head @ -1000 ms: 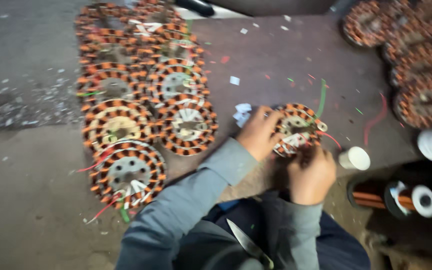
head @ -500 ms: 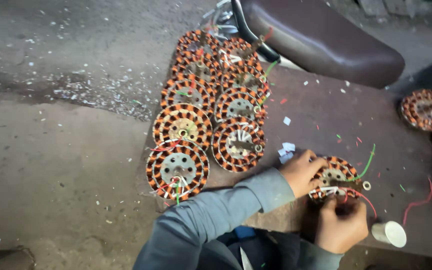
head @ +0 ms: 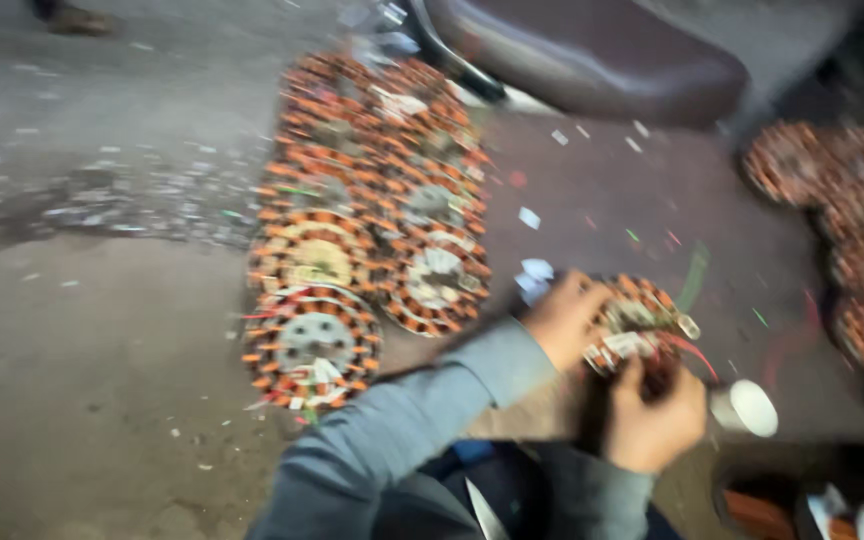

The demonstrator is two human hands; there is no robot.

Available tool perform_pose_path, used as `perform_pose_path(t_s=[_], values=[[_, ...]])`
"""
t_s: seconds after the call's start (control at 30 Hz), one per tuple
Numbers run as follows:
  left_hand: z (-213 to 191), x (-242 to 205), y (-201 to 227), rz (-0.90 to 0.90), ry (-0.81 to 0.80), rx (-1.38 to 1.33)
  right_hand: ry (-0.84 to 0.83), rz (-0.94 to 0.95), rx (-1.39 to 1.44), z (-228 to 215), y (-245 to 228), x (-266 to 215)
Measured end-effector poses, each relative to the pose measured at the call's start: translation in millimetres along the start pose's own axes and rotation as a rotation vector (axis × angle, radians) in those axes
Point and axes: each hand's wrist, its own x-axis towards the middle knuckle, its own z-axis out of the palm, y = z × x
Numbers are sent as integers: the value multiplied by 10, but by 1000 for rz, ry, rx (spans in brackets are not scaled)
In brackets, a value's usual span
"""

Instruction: The person assembles an electric motor stator by hand, inserting white insulating spacers and connecting red and green wires into the copper-wound slots. They use scissors to trim wire ends and a screwdriver to adjust components within the stator.

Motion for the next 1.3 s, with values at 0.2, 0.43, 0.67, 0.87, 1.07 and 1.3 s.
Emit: perform_pose_path(t_s=[0.2,0.43,0.67,0.87,1.07,1.3], values=[[31,-43,-95,72,-22,-21,8,29,-108,18,43,-63],[-123,-3,47,121,-6,36,22,17,-115,98,8,32],[-161,-4,71,103,-30,32,28,58,-75,51,-74,61],[-165,-26,67,125,-15,59,-6,52,-84,-53,-102,41],[-179,-2,108,83,-47,24,27,20,-61,39,-103,92],[-195,-11,120,112,-40,31,-27,21,-115,-28,-79,83]])
